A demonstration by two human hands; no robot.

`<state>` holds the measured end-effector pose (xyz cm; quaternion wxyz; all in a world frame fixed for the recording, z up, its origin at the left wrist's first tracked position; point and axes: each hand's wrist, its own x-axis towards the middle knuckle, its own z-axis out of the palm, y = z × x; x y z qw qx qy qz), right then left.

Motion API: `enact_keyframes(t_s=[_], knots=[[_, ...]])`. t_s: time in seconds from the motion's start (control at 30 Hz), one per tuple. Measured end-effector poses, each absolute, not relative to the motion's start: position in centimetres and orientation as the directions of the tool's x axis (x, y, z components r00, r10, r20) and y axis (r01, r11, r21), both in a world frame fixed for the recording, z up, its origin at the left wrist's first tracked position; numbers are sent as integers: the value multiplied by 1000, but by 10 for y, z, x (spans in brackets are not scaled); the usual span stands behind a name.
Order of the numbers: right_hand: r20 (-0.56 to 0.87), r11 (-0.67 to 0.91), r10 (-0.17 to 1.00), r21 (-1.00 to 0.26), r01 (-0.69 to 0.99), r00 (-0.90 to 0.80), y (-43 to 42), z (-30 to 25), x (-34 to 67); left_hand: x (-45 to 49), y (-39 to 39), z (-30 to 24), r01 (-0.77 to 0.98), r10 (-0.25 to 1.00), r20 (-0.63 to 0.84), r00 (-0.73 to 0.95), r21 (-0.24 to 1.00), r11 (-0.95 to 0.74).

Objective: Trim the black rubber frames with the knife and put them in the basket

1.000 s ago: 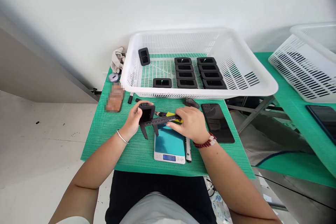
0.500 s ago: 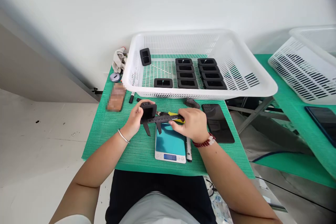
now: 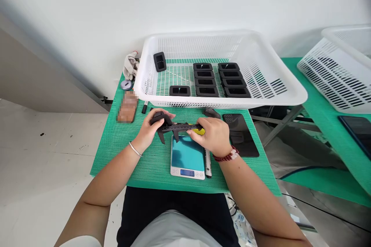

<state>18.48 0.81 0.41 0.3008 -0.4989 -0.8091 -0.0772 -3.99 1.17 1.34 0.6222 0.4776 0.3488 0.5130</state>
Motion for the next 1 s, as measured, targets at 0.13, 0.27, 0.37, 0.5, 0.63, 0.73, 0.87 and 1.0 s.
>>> enact_keyframes(t_s=[0.13, 0.27, 0.37, 0.5, 0.63, 0.73, 0.87, 1.0], knots=[[539, 443, 794, -197, 874, -281, 8, 4, 186, -37, 11, 15, -419, 976, 27, 216, 905, 68], [540, 429, 796, -186, 884, -272, 8, 3, 185, -36, 10, 15, -435, 968, -21, 250, 891, 131], [577, 461, 763, -172, 871, -290, 8, 2, 185, -37, 10, 16, -474, 949, -32, 313, 861, 185], [570, 529, 747, -199, 825, -342, 9, 0, 186, -39, 10, 17, -519, 938, -20, 346, 828, 209], [543, 562, 744, -195, 804, -389, 8, -1, 188, -39, 9, 19, -544, 930, -5, 368, 809, 220], [546, 567, 739, -189, 802, -394, 8, -1, 188, -38, 8, 20, -548, 927, -27, 373, 800, 244], [553, 569, 734, -183, 802, -395, 8, -1, 187, -36, 8, 21, -564, 926, -36, 376, 784, 260], [570, 578, 721, -179, 796, -394, 9, -1, 186, -37, 9, 21, -579, 930, -24, 366, 777, 248]])
